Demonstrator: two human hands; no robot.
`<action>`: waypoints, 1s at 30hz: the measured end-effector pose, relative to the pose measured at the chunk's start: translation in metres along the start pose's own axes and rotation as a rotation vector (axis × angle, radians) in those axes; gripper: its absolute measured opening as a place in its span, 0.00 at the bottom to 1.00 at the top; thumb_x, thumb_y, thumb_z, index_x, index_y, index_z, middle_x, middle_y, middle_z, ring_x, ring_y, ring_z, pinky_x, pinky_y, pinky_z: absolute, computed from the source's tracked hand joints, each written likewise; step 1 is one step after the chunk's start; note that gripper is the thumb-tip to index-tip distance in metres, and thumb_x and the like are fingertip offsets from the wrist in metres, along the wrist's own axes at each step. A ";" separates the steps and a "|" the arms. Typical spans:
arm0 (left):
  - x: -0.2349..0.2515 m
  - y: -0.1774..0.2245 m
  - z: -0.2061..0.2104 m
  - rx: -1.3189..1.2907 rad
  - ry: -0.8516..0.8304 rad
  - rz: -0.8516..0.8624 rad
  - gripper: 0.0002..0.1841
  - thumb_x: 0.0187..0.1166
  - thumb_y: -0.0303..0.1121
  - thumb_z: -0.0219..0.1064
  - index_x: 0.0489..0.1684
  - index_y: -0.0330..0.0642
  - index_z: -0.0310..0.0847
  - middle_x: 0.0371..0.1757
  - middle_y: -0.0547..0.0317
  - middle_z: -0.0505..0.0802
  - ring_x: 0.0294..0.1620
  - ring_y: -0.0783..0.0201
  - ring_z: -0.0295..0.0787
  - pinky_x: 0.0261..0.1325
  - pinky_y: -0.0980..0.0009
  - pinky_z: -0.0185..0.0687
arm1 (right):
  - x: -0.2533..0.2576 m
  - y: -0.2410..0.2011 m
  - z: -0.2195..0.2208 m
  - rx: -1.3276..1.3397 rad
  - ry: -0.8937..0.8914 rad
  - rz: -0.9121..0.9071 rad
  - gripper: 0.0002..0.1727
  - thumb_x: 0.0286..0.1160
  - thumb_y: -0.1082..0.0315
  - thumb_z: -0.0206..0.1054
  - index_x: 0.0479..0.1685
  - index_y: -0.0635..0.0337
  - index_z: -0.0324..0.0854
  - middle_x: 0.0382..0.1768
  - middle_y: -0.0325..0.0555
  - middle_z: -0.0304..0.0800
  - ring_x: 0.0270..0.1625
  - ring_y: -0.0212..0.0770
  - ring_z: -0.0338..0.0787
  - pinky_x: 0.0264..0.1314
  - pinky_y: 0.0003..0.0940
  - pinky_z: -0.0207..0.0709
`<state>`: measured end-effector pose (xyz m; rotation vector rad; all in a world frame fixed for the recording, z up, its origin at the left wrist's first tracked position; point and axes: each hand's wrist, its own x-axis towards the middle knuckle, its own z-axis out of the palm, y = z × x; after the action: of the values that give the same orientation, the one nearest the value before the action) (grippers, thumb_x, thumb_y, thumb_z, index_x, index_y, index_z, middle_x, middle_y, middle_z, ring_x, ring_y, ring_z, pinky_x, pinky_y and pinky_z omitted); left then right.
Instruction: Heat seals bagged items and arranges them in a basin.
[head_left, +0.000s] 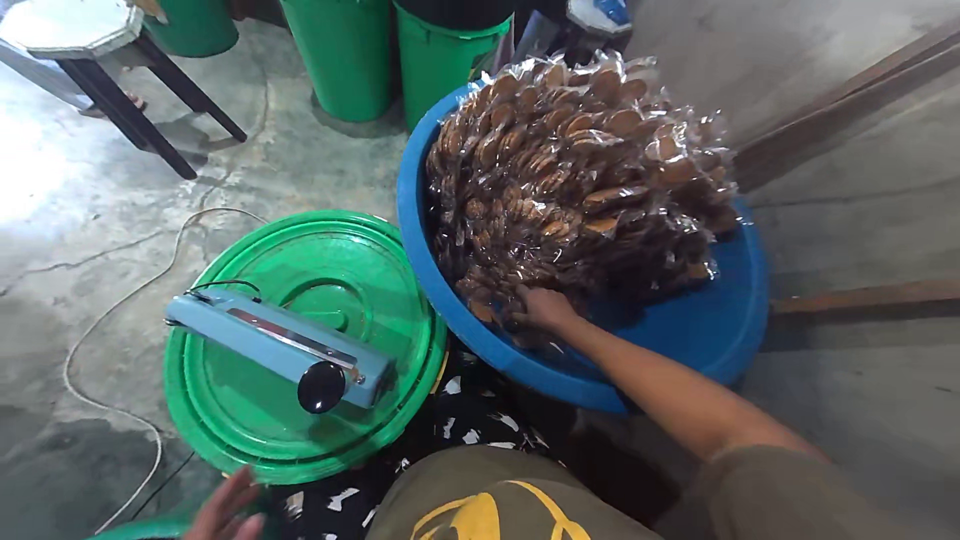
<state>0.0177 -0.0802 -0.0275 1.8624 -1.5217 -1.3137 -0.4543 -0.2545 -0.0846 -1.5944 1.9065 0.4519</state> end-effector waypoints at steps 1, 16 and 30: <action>0.009 0.017 0.015 -0.054 -0.094 0.104 0.30 0.85 0.31 0.56 0.82 0.18 0.57 0.77 0.22 0.74 0.76 0.45 0.77 0.77 0.57 0.74 | -0.013 0.000 -0.007 0.083 0.096 -0.028 0.32 0.83 0.55 0.64 0.82 0.63 0.69 0.71 0.68 0.81 0.72 0.69 0.83 0.72 0.68 0.71; 0.058 0.057 0.103 -0.709 -0.028 0.021 0.36 0.74 0.34 0.67 0.83 0.36 0.55 0.62 0.53 0.83 0.54 0.70 0.87 0.55 0.71 0.87 | -0.101 -0.178 0.061 1.161 -0.283 -0.338 0.08 0.91 0.70 0.52 0.45 0.64 0.73 0.27 0.34 0.74 0.23 0.25 0.75 0.29 0.21 0.74; 0.108 0.016 0.066 -0.754 0.474 -0.082 0.41 0.80 0.30 0.68 0.90 0.40 0.44 0.77 0.34 0.74 0.65 0.48 0.86 0.58 0.53 0.88 | -0.034 -0.275 -0.003 0.457 -0.031 -0.678 0.22 0.94 0.63 0.50 0.70 0.72 0.74 0.56 0.63 0.87 0.55 0.49 0.89 0.62 0.44 0.80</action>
<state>-0.0504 -0.1675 -0.0906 1.5697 -0.5907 -1.1398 -0.1857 -0.2902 -0.0279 -1.7557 1.2082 -0.2298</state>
